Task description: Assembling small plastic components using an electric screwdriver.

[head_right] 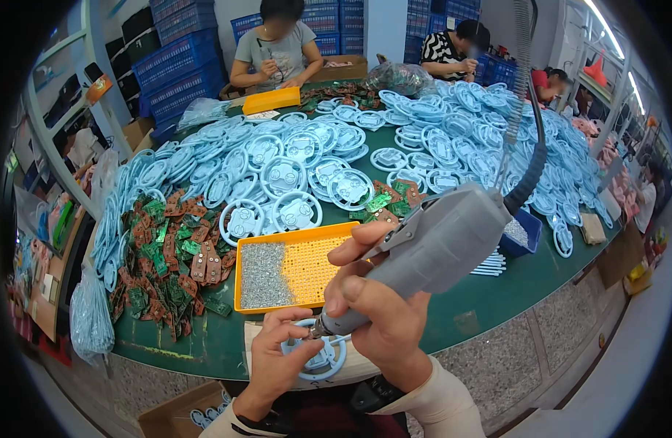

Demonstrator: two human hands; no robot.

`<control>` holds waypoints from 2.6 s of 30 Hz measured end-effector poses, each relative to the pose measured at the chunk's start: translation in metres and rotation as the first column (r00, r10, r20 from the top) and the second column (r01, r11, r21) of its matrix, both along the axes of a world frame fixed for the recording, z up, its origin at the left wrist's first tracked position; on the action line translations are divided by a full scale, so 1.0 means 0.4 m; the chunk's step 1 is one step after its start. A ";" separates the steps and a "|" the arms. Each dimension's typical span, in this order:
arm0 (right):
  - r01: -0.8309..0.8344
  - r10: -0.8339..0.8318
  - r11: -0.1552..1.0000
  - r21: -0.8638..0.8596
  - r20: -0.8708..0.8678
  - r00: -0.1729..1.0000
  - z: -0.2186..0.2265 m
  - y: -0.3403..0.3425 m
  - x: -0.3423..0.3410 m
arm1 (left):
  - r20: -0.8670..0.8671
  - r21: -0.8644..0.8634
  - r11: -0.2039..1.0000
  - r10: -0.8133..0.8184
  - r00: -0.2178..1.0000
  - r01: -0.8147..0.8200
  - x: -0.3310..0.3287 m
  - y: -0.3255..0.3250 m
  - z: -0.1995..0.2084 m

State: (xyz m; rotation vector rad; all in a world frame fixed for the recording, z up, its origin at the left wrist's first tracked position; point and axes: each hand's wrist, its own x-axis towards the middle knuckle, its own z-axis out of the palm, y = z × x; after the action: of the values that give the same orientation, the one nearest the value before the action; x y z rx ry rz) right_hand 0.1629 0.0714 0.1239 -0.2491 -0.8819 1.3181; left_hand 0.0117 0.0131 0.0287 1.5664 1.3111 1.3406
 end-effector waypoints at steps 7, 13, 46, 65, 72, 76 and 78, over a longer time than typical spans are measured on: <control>0.023 -0.022 1.000 0.017 -0.013 1.000 0.010 -0.002 0.022 | -0.535 0.405 0.872 0.470 0.702 -0.274 -0.078 0.078 0.022; 0.030 -0.030 1.000 -0.001 0.069 0.997 -0.008 -0.009 0.027 | -0.467 0.313 0.941 0.269 0.842 -0.127 -0.099 0.031 0.050; -0.096 0.146 0.986 -0.135 0.441 0.885 -0.133 -0.051 0.007 | -0.571 -0.060 0.989 -0.143 0.808 0.133 -0.053 -0.033 -0.033; -0.060 0.119 0.989 -0.135 0.491 0.863 -0.123 -0.051 -0.003 | -0.560 -0.045 0.990 -0.136 0.817 0.134 -0.054 -0.034 -0.038; -0.066 0.115 0.991 -0.113 0.504 0.856 -0.125 -0.051 -0.002 | -0.559 -0.046 0.989 -0.140 0.817 0.138 -0.055 -0.035 -0.037; -0.062 0.109 0.992 -0.109 0.501 0.859 -0.127 -0.050 -0.002 | -0.563 -0.043 0.989 -0.139 0.815 0.139 -0.054 -0.033 -0.038; -0.070 0.118 0.991 -0.114 0.489 0.865 -0.131 -0.050 0.002 | -0.564 -0.046 0.989 -0.141 0.814 0.139 -0.054 -0.033 -0.037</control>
State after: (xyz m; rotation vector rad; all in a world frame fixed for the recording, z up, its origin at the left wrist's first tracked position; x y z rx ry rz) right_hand 0.1636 0.0514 0.0713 -0.6471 -1.2784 1.4129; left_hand -0.0099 -0.0002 0.0140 2.1158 1.4915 0.7948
